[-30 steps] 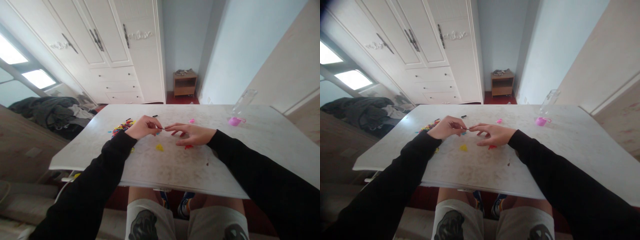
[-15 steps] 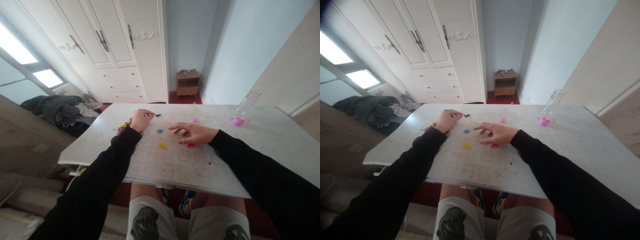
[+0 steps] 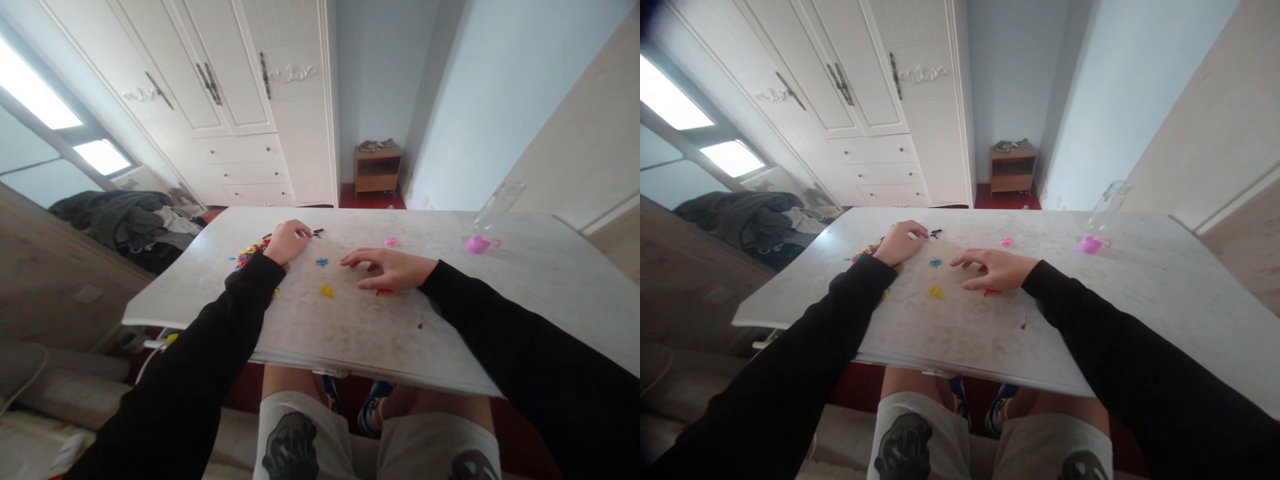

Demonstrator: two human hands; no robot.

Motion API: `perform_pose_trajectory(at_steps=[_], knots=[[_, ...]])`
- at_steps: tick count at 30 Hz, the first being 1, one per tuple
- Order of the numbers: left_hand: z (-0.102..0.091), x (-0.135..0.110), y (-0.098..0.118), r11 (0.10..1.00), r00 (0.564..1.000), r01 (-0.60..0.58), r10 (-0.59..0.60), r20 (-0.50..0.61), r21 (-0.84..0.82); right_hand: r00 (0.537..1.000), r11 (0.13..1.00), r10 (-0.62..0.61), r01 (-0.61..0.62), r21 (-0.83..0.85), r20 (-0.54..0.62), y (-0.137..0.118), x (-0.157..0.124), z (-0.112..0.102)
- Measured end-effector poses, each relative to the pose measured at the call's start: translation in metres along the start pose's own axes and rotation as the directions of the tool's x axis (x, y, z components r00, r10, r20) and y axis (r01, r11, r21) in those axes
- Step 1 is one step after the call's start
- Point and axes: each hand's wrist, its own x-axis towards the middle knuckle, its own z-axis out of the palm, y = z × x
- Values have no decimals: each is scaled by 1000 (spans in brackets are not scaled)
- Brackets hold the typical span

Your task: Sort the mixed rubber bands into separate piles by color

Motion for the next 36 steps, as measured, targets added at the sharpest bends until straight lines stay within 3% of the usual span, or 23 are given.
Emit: perform_pose_trajectory(at_steps=[8,15,21,24,28,31,36], knots=[[3,1,-6,997,994,-81,82,70,-15,1000,999,-2,2,-47,0,2,0,0],[4,0,-6,997,993,-77,79,94,-21,1000,1000,-20,20,-21,3,3,1,1],[-1,1,-5,995,995,-84,86,42,-57,999,998,-36,37,-57,14,2,1,0],[-17,4,-7,998,999,-29,28,-26,-59,999,997,-36,37,-64,18,1,1,-1],[-44,4,-18,986,980,163,-165,-112,-25,1000,998,-22,24,-64,19,1,1,0],[-55,3,-26,974,972,224,-226,-65,-27,999,996,-34,35,-80,21,3,1,0],[-55,-1,-28,986,981,155,-147,127,-53,999,996,-40,43,-84,30,4,2,-1]])
